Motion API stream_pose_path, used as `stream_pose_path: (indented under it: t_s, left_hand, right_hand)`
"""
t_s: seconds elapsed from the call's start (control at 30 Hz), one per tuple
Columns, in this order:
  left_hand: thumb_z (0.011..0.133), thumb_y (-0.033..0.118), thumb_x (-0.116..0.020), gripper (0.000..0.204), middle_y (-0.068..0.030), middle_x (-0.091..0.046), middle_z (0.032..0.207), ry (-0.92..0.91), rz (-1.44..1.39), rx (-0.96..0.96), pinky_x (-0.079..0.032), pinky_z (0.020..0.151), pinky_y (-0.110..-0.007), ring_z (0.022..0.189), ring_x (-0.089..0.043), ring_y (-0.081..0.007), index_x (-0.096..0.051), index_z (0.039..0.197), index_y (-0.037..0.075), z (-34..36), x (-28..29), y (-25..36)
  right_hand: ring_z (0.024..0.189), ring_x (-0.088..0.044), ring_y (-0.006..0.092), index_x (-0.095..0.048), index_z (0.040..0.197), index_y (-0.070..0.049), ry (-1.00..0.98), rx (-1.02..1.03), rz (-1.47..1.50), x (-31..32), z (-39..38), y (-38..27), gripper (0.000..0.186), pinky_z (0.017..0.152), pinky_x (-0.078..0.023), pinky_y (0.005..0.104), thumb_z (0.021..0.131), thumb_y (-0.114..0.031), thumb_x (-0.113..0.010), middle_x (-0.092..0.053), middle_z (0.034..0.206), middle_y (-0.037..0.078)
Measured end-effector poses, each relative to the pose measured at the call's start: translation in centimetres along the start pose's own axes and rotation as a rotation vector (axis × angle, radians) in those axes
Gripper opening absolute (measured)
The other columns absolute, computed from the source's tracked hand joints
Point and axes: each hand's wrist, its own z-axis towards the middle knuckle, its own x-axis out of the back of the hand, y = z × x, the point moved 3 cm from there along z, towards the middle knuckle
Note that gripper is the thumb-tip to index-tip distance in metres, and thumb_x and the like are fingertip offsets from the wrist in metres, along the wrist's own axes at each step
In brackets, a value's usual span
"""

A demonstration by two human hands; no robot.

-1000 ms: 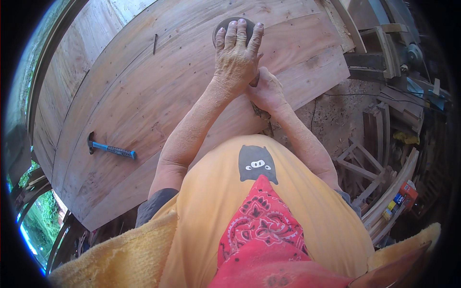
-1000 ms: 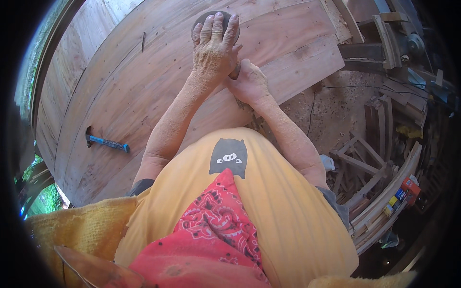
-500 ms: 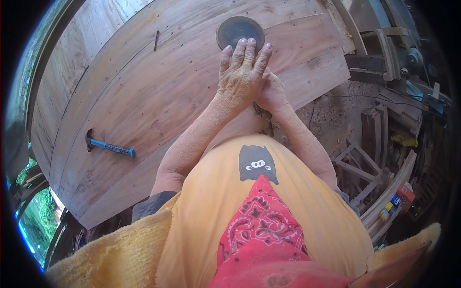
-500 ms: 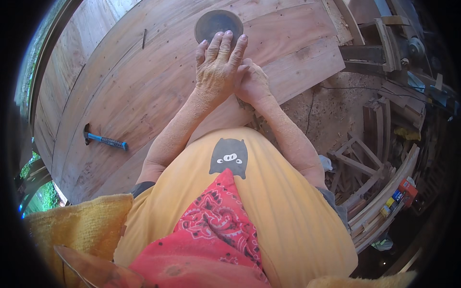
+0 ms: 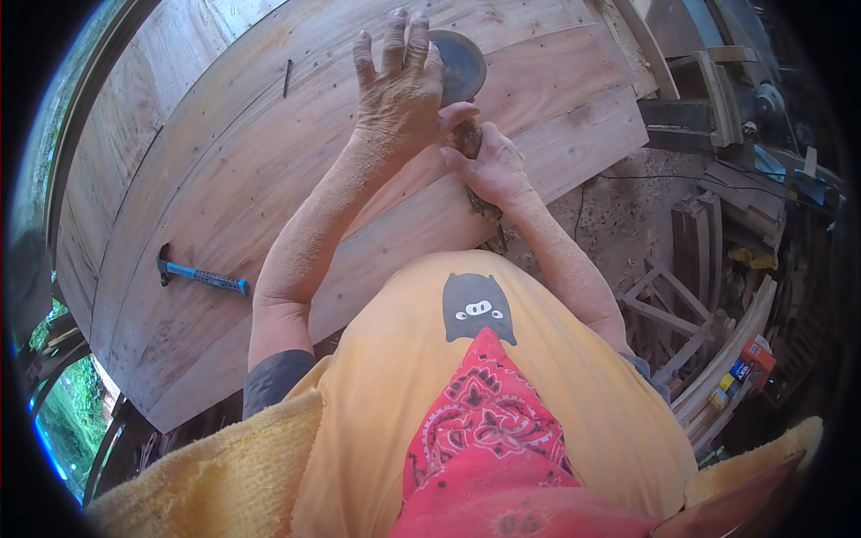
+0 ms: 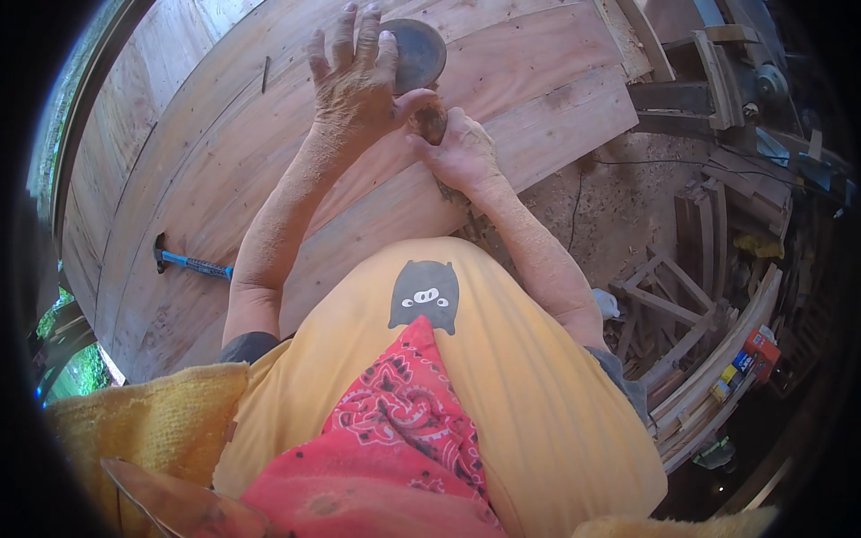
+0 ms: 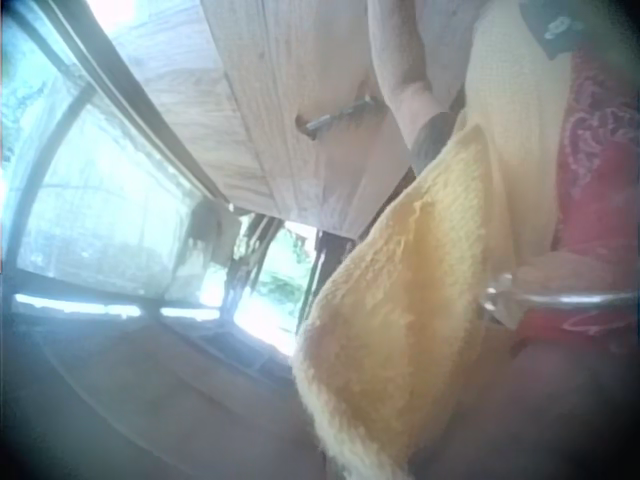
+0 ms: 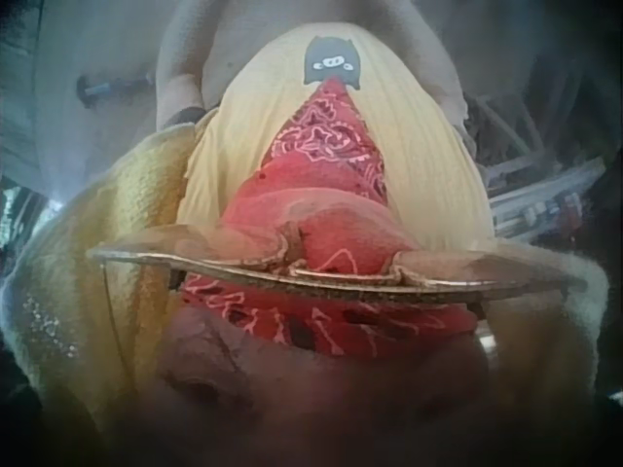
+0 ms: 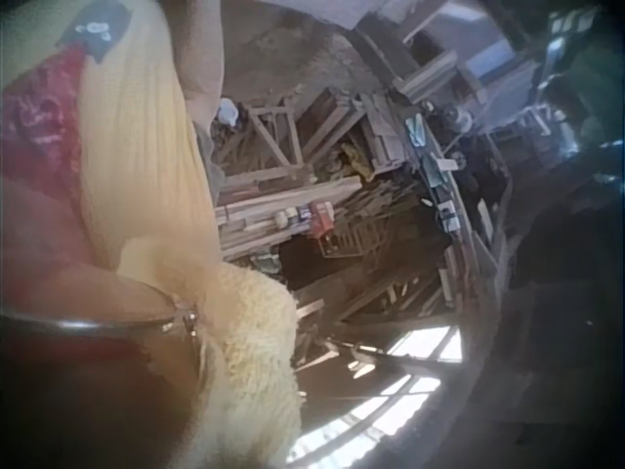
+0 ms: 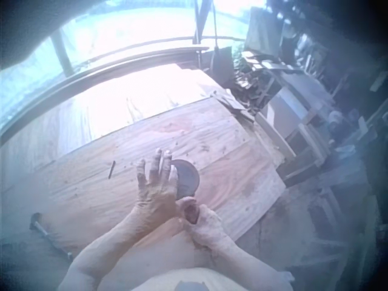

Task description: The person hammers nails into a large wooden board and then uses a power sander to smooth the surface of the wood.

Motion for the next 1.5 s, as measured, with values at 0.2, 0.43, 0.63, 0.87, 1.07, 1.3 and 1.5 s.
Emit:
stream_pose_path:
  t_s: [0.2, 0.43, 0.63, 0.87, 1.07, 1.3, 1.5]
  left_hand:
    - [0.083, 0.040, -0.084, 0.067, -0.0203, -0.057, 0.149, -0.222, 0.075, -0.237, -0.020, 0.127, -0.068, 0.151, -0.041, -0.0354, -0.071, 0.131, -0.005, 0.7, -0.4, 0.0]
    - [0.079, 0.024, -0.085, 0.045, -0.0147, -0.062, 0.143, -0.268, 0.096, -0.328, -0.026, 0.127, -0.063, 0.143, -0.051, -0.0316, -0.080, 0.116, 0.000, 0.2, 0.3, 0.7]
    - [0.078, 0.018, -0.084, 0.041, -0.0109, -0.063, 0.144, -0.207, 0.028, -0.329, -0.026, 0.128, -0.061, 0.144, -0.051, -0.0299, -0.081, 0.117, 0.006, -0.7, 0.7, 0.6]
    - [0.082, 0.016, -0.085, 0.022, -0.0105, -0.066, 0.141, -0.068, -0.488, -0.118, -0.031, 0.125, -0.058, 0.142, -0.054, -0.0312, -0.073, 0.100, 0.009, -3.6, 3.0, 1.4]
    - [0.091, 0.016, -0.082, 0.017, -0.0158, -0.060, 0.151, 0.140, -1.081, 0.388, -0.037, 0.121, -0.044, 0.143, -0.052, -0.0295, -0.072, 0.102, 0.008, -3.6, 0.8, -1.7]
    - [0.092, 0.021, -0.081, 0.019, -0.0150, -0.065, 0.145, 0.244, -0.285, 0.136, -0.036, 0.122, -0.052, 0.143, -0.052, -0.0363, -0.075, 0.105, 0.008, -3.4, 0.6, -2.3]
    - [0.096, 0.028, -0.077, 0.022, -0.0132, -0.069, 0.139, 0.103, 0.130, -0.119, -0.029, 0.122, -0.064, 0.145, -0.051, -0.0360, -0.076, 0.103, 0.008, -2.7, 0.2, -1.0]
  right_hand:
    - [0.112, -0.071, 0.0430, -0.064, 0.113, 0.003, -0.017, -0.046, 0.008, 0.1, 0.0, -0.1, 0.065, 0.096, -0.055, 0.0507, 0.086, -0.054, -0.079, -0.073, 0.110, 0.026]
    - [0.111, -0.071, 0.0436, -0.063, 0.113, 0.003, -0.025, -0.034, 0.016, 0.0, 0.1, 0.0, 0.065, 0.095, -0.055, 0.0518, 0.087, -0.054, -0.080, -0.073, 0.109, 0.027]
    - [0.111, -0.071, 0.0438, -0.063, 0.114, 0.004, -0.031, -0.046, 0.020, -0.1, 0.0, 0.0, 0.066, 0.096, -0.055, 0.0514, 0.087, -0.054, -0.080, -0.073, 0.110, 0.028]
    - [0.112, -0.071, 0.0435, -0.064, 0.115, 0.003, -0.030, -0.045, -0.028, 0.1, 0.2, 0.0, 0.067, 0.096, -0.056, 0.0504, 0.084, -0.055, -0.080, -0.074, 0.111, 0.028]
    - [0.111, -0.072, 0.0436, -0.065, 0.114, 0.003, -0.007, -0.049, 0.023, 0.1, 0.0, -0.3, 0.067, 0.096, -0.056, 0.0501, 0.085, -0.056, -0.080, -0.074, 0.110, 0.028]
    - [0.111, -0.072, 0.0428, -0.065, 0.118, 0.003, -0.009, -0.055, 0.017, -0.1, 0.2, 0.1, 0.065, 0.096, -0.055, 0.0485, 0.088, -0.052, -0.079, -0.074, 0.111, 0.027]
    - [0.111, -0.071, 0.0451, -0.063, 0.115, 0.004, -0.003, -0.019, 0.005, -0.1, 0.2, 0.3, 0.068, 0.095, -0.055, 0.0514, 0.087, -0.056, -0.079, -0.073, 0.110, 0.029]
